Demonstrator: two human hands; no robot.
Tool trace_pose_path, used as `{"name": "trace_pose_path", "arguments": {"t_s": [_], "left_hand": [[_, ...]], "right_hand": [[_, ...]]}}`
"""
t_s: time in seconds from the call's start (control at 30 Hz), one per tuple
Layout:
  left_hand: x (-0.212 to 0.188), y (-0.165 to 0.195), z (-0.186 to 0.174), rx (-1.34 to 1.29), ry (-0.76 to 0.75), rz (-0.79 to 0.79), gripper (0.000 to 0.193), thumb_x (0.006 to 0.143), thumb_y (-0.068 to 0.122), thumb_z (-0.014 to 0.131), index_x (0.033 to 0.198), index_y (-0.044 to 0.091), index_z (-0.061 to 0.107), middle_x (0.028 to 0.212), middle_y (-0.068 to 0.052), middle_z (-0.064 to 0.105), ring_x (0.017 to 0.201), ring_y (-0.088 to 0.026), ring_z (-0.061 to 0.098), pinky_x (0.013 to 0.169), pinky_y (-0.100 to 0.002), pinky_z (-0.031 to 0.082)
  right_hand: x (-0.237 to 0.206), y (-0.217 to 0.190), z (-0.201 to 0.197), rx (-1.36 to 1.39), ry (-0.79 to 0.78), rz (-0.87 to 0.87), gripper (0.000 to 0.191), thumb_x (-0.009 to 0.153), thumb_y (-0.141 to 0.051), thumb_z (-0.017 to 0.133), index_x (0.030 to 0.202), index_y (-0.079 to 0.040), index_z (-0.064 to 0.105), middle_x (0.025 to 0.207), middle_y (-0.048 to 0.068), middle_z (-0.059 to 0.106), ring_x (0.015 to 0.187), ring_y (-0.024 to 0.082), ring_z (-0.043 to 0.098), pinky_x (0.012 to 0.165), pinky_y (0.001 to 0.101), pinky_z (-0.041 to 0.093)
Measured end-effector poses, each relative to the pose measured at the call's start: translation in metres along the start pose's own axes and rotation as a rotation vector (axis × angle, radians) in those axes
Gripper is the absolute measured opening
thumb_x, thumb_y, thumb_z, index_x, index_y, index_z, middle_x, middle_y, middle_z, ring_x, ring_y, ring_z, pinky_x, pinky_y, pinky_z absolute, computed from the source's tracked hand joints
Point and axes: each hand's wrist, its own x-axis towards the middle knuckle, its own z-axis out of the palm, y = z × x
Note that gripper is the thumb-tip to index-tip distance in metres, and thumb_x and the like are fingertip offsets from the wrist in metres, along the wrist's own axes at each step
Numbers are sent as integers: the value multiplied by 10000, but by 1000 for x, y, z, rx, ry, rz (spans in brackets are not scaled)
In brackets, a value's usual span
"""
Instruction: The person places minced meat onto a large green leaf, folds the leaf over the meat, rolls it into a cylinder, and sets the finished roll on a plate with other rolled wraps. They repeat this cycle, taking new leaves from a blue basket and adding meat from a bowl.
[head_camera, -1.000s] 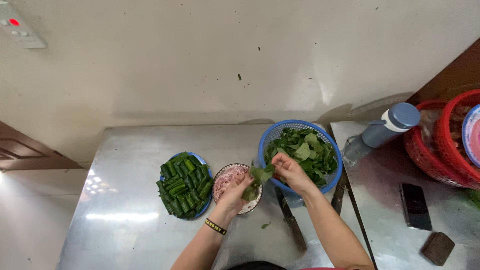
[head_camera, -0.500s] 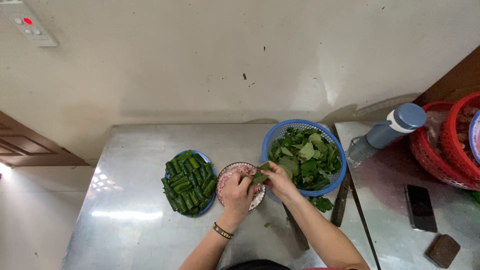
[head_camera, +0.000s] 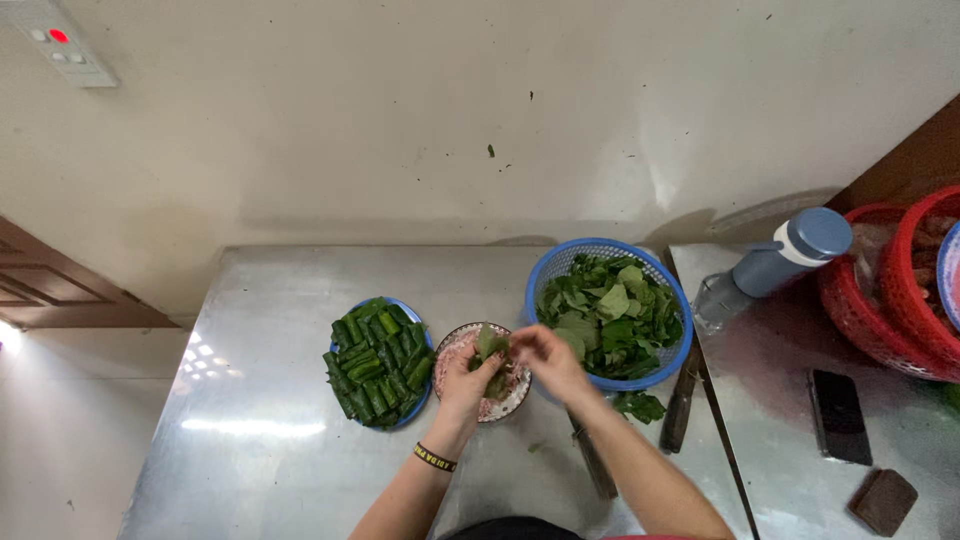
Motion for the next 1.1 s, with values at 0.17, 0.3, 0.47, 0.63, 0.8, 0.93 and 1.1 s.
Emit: {"name": "trace_pose_path", "arguments": {"t_s": [0.17, 0.3, 0.47, 0.63, 0.8, 0.93, 1.1], "left_hand": [[-11, 12, 2, 259, -6, 228, 326, 941, 29, 683, 1263, 7, 638, 1210, -66, 697, 1119, -142, 649, 968, -294, 519], [-18, 23, -9, 265, 61, 165, 533, 910, -20, 519, 1429, 71, 437, 1302, -64, 650, 1209, -165, 624, 1039, -315, 507], [-15, 22, -15, 245, 67, 216, 376, 993, 13, 484, 1367, -21, 508, 1260, -92, 687, 1161, -174, 655, 1025, -330, 514], [-11, 14, -21, 146, 108, 121, 288, 1017, 27, 522, 1292, -26, 587, 1174, -100, 722, 1030, -166, 700, 906, -331, 590], [-9, 19, -31, 127, 88, 236, 209, 995, 22, 635, 1193, -44, 641, 1065, -70, 748, 925, -142, 689, 784, -294, 575], [-20, 29, -35, 615, 136, 250, 174, 928, 67, 669, 1082, -5, 708, 891, -50, 746, 817, -104, 674, 711, -266, 548], [-29, 40, -26, 899, 74, 430, 138, 999, 110, 666, 1027, -16, 713, 802, -92, 662, 719, -124, 608, 684, -280, 508]], "right_hand": [[7, 17, 35, 409, 213, -133, 96, 1003, -63, 644, 1097, -42, 647, 999, -5, 688, 934, 76, 627, 830, 233, 506], [18, 10, 21, 425, 285, -119, 90, 1051, -64, 602, 1126, -41, 645, 1004, 0, 670, 914, 73, 604, 824, 234, 498], [18, -6, 18, 539, 206, -24, 131, 1018, -67, 542, 1128, -76, 613, 1041, -14, 668, 929, 90, 643, 801, 296, 570], [3, -19, 29, 450, -50, -49, 213, 983, 3, 578, 1174, -84, 613, 1096, 4, 663, 1003, 112, 634, 841, 292, 529], [-14, -49, 20, 155, -549, 11, 353, 946, 28, 558, 1281, -74, 605, 1093, 2, 620, 1037, 115, 597, 938, 295, 510], [-4, -75, 18, -274, -506, -32, 349, 921, -21, 619, 1262, -82, 568, 1050, 63, 651, 976, 173, 631, 863, 326, 524], [3, -93, 19, -549, -343, -287, 342, 912, -74, 665, 1236, -67, 557, 1091, 125, 631, 999, 252, 671, 833, 385, 548]]}}
